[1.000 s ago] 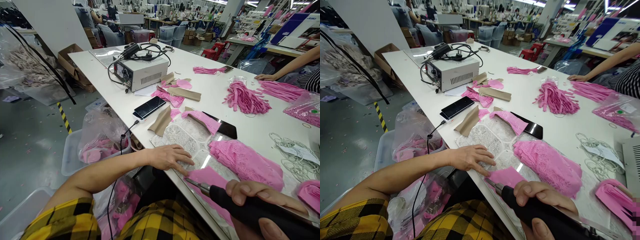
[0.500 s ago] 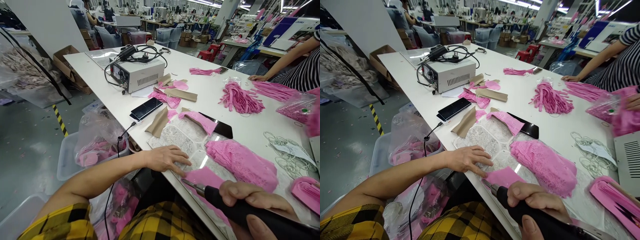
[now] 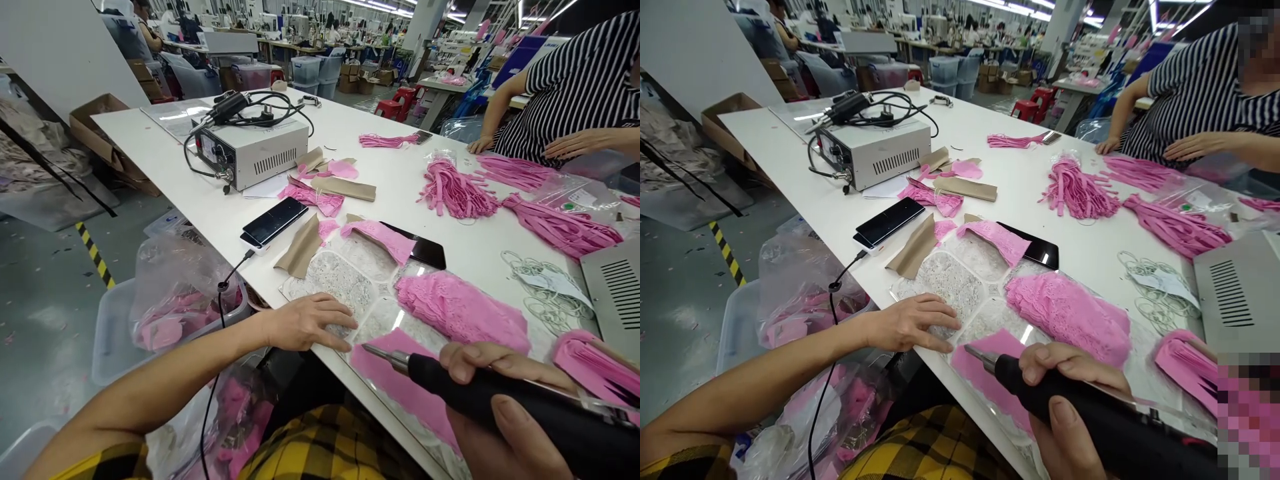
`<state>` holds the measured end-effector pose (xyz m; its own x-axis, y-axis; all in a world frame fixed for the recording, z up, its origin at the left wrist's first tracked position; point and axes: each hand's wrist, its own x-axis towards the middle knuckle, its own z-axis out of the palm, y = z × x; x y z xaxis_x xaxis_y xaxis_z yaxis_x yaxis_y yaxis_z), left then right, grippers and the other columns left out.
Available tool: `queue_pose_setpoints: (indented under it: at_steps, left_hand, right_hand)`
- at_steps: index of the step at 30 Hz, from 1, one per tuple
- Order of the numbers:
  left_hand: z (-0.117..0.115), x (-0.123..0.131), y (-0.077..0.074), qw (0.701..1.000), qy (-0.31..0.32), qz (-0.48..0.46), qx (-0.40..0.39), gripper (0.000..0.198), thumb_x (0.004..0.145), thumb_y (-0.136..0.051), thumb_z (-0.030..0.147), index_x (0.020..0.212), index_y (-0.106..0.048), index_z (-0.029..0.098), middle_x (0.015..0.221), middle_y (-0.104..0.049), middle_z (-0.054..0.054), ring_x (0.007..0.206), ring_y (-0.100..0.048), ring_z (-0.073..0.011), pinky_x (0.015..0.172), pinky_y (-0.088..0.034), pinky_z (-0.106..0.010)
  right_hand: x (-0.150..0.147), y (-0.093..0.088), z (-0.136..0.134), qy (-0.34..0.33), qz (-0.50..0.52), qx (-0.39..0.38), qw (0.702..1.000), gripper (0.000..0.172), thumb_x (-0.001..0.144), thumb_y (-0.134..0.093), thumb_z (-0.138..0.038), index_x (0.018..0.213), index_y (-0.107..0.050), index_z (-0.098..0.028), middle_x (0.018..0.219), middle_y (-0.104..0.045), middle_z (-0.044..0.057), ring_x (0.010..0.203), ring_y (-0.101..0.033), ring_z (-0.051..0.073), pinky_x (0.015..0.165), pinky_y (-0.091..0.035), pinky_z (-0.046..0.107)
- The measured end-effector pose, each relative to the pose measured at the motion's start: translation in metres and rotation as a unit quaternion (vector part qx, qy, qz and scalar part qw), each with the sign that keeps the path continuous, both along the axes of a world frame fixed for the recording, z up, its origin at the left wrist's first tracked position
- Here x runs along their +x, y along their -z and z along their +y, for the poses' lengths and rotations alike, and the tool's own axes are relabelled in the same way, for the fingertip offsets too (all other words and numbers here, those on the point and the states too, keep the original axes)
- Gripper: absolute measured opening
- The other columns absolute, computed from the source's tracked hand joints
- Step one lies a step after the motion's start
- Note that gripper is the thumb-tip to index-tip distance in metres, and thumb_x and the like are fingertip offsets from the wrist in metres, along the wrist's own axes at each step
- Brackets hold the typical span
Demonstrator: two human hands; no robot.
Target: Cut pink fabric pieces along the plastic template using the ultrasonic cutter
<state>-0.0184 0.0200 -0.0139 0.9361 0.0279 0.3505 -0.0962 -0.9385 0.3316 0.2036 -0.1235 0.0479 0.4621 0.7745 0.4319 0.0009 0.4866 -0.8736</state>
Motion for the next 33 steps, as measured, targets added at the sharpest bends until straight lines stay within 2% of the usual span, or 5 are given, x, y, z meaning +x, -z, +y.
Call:
queue_pose_setpoints:
  at_steps: [9, 25, 28, 33]
  left_hand:
    - [-0.002, 0.003, -0.004, 0.998, 0.004, 0.010, 0.065, 0.049, 0.082, -0.045, 0.001, 0.120, -0.065, 0.026, 0.134, -0.059, -0.009, 0.126, -0.053, -0.0232, 0.105, -0.040, -0.040]
    - [-0.002, 0.003, -0.005, 0.996, 0.002, 0.021, 0.084, 0.044, 0.086, -0.043, 0.004, 0.117, -0.066, 0.025, 0.133, -0.060, -0.008, 0.126, -0.051, -0.0226, 0.103, -0.040, -0.039]
    - [-0.003, 0.003, -0.007, 0.998, 0.000, 0.003, 0.062, 0.045, 0.083, -0.043, 0.002, 0.116, -0.065, 0.023, 0.131, -0.062, -0.009, 0.124, -0.053, -0.0223, 0.104, -0.039, -0.039]
    - [-0.015, 0.020, -0.014, 0.997, -0.014, -0.071, 0.010, 0.034, 0.087, -0.044, 0.005, 0.112, -0.064, 0.016, 0.113, -0.070, -0.010, 0.111, -0.059, -0.0219, 0.099, -0.041, -0.037]
  right_hand:
    - [-0.005, 0.004, 0.001, -0.016, -0.022, 0.009, 1.000, 0.013, 0.079, -0.063, -0.022, 0.091, -0.058, -0.021, 0.085, -0.062, 0.001, 0.066, -0.054, 0.015, 0.068, -0.052, 0.036]
    - [-0.005, 0.003, 0.004, -0.018, -0.022, 0.008, 1.000, 0.011, 0.078, -0.068, -0.025, 0.084, -0.059, -0.020, 0.080, -0.063, 0.002, 0.062, -0.057, 0.015, 0.065, -0.054, 0.038]
    - [0.002, -0.001, 0.006, 0.011, 0.008, 0.006, 1.000, 0.012, 0.076, -0.066, -0.025, 0.085, -0.060, -0.021, 0.082, -0.062, 0.001, 0.061, -0.054, 0.014, 0.064, -0.053, 0.038]
    - [0.032, -0.012, 0.009, 0.113, 0.034, 0.036, 0.992, 0.011, 0.065, -0.062, -0.020, 0.076, -0.061, -0.019, 0.076, -0.057, 0.000, 0.061, -0.051, 0.013, 0.060, -0.048, 0.034]
